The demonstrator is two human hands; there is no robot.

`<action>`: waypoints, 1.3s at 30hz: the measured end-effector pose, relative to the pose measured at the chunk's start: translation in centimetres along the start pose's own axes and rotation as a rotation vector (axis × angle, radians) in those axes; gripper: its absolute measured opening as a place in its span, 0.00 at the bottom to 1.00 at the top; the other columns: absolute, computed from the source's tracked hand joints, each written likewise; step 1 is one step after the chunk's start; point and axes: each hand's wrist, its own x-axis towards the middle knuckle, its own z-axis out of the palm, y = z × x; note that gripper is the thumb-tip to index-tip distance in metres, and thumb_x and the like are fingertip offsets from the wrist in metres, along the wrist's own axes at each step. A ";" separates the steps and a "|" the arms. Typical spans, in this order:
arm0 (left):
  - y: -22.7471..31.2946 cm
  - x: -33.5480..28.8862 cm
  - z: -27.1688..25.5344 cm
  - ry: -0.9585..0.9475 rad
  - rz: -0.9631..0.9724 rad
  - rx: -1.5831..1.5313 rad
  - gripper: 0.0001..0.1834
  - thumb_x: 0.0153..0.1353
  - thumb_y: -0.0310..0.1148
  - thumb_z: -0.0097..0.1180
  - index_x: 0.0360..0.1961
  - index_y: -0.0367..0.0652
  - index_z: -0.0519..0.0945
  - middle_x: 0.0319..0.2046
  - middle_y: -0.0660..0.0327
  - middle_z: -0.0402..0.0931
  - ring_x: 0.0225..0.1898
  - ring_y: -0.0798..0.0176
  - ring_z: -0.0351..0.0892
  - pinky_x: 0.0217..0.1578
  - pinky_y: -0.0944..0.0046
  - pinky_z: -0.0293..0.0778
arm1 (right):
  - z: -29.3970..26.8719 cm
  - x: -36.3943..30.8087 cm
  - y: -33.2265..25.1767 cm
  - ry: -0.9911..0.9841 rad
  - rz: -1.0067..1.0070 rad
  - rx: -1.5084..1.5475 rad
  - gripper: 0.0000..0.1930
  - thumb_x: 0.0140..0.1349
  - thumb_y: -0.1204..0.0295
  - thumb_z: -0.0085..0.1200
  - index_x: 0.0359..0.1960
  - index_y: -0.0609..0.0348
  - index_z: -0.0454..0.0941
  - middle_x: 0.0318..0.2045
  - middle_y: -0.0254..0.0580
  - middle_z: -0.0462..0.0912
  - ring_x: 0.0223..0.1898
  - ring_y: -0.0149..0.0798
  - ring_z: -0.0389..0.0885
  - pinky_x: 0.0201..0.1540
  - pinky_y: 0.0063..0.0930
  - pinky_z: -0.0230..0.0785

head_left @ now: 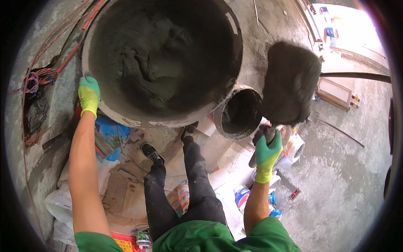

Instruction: The person mixes cement in a bucket using a trowel, then scoops the mixture into a smaller bucket. They carry the bucket to a tiled floor area and apply the cement between tiles using a trowel.

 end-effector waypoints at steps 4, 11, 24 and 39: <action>0.4 0.1 -0.3 -0.043 -0.087 -0.005 0.26 0.65 0.48 0.36 0.38 0.32 0.74 0.33 0.33 0.75 0.37 0.31 0.74 0.35 0.44 0.70 | 1.7 -3.5 11.0 -0.044 0.258 -0.064 0.06 0.53 0.75 0.53 0.29 0.65 0.73 0.21 0.40 0.79 0.24 0.28 0.74 0.28 0.22 0.66; -0.2 0.4 -0.5 -0.045 -0.037 0.066 0.25 0.64 0.46 0.36 0.41 0.31 0.74 0.35 0.34 0.75 0.38 0.31 0.74 0.36 0.44 0.70 | 6.6 -2.3 18.9 -0.355 0.816 -0.145 0.09 0.52 0.69 0.54 0.29 0.62 0.75 0.18 0.39 0.76 0.15 0.32 0.74 0.16 0.26 0.66; 0.5 -0.8 -0.5 0.054 0.066 0.116 0.23 0.66 0.44 0.39 0.34 0.31 0.73 0.32 0.32 0.73 0.38 0.30 0.72 0.35 0.41 0.68 | 6.9 13.0 -2.5 -0.520 -0.483 -0.640 0.11 0.56 0.67 0.54 0.29 0.64 0.72 0.23 0.55 0.78 0.26 0.58 0.77 0.28 0.42 0.69; 2.2 -1.8 -1.7 -0.021 -0.103 0.122 0.20 0.66 0.39 0.41 0.40 0.28 0.73 0.34 0.33 0.75 0.38 0.32 0.74 0.35 0.46 0.70 | 43.1 18.5 13.5 -0.855 -1.133 -0.544 0.09 0.60 0.75 0.45 0.26 0.58 0.78 0.23 0.41 0.80 0.24 0.40 0.79 0.24 0.33 0.69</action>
